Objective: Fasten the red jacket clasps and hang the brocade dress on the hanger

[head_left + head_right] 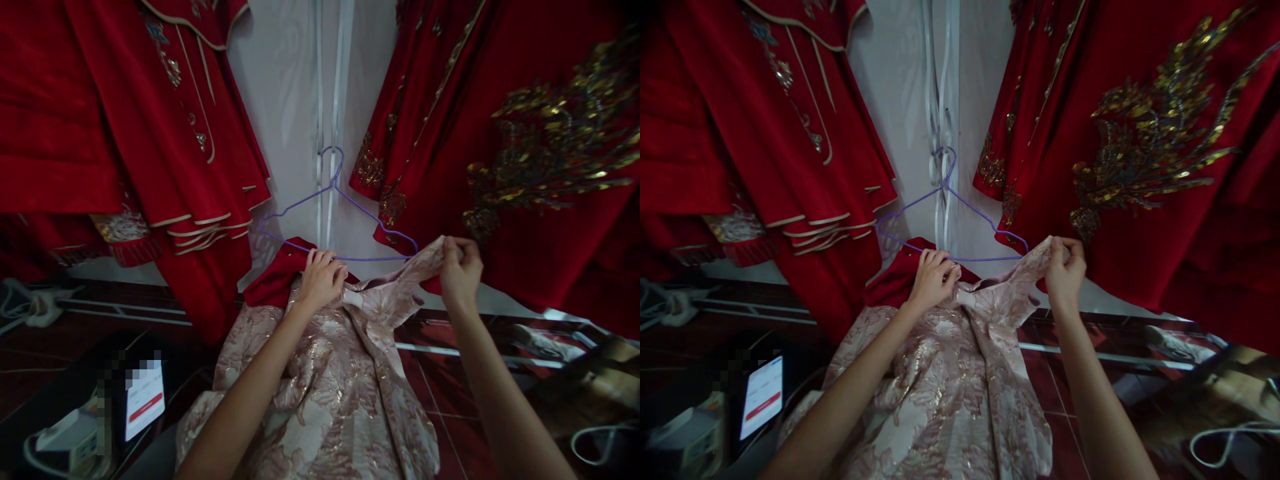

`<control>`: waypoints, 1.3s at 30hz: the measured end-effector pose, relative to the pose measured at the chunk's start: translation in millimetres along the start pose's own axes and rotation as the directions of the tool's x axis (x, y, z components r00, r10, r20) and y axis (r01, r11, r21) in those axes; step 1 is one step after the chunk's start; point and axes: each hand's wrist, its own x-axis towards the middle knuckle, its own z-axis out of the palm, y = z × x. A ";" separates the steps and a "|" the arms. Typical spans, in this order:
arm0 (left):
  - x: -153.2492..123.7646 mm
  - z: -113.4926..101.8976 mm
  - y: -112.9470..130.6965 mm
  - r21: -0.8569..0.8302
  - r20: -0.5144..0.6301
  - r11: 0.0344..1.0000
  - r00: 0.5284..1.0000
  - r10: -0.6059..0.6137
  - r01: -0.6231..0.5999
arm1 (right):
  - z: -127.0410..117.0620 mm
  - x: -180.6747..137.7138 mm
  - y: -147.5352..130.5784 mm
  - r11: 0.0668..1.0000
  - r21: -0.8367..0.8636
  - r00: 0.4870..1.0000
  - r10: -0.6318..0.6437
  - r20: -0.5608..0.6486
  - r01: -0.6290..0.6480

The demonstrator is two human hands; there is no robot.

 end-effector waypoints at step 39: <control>20.2 -37.0 -139.4 -0.588 -0.188 0.745 0.843 -0.505 0.316 | 76.4 64.7 -29.1 0.978 0.040 0.835 -0.194 0.514 0.202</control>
